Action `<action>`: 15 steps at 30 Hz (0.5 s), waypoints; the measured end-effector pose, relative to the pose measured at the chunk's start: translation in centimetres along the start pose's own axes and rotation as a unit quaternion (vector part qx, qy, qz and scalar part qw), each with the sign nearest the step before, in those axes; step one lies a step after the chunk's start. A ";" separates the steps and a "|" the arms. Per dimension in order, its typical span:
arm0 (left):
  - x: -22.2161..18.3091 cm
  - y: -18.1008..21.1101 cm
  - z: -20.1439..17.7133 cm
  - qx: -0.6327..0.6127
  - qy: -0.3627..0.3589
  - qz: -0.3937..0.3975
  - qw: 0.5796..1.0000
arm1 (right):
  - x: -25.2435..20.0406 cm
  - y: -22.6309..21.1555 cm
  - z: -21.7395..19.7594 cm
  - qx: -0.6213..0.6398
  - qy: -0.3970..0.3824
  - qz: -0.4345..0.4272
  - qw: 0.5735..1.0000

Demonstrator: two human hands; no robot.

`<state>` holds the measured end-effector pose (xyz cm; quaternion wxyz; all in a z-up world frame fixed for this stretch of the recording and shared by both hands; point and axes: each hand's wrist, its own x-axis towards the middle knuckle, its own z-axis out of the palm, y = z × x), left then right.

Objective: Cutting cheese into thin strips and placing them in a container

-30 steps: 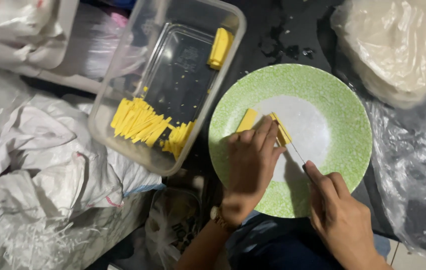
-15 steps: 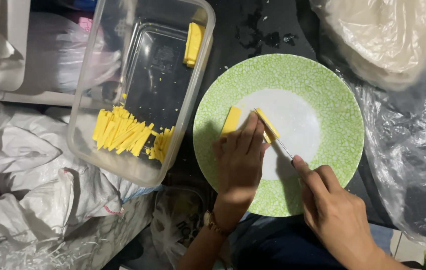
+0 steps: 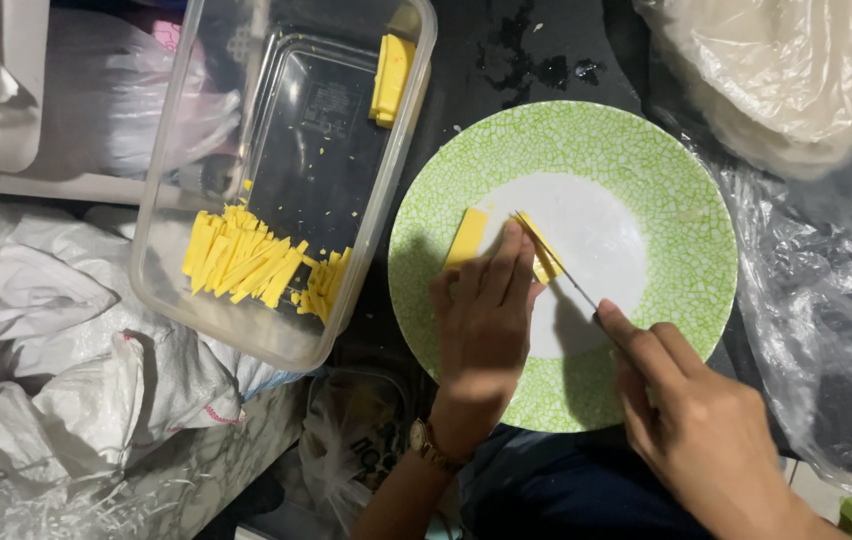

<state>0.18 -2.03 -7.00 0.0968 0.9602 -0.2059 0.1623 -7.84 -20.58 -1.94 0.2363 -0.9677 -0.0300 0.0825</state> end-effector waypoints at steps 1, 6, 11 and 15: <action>0.1 0.1 -0.2 0.000 0.000 -0.002 1.000 | 0.1 0.0 -0.3 -0.001 -0.001 -0.001 1.000; 0.3 0.2 -1.3 0.007 -0.021 0.004 1.000 | 0.7 -0.6 -1.1 -0.078 -0.014 0.005 0.997; 0.5 0.2 -1.5 0.010 -0.005 0.003 1.000 | 1.2 -1.6 -1.4 -0.110 -0.002 0.005 0.994; 0.6 0.3 -1.5 -0.003 0.010 -0.001 1.000 | 1.2 -1.2 -0.9 -0.075 -0.028 0.032 0.996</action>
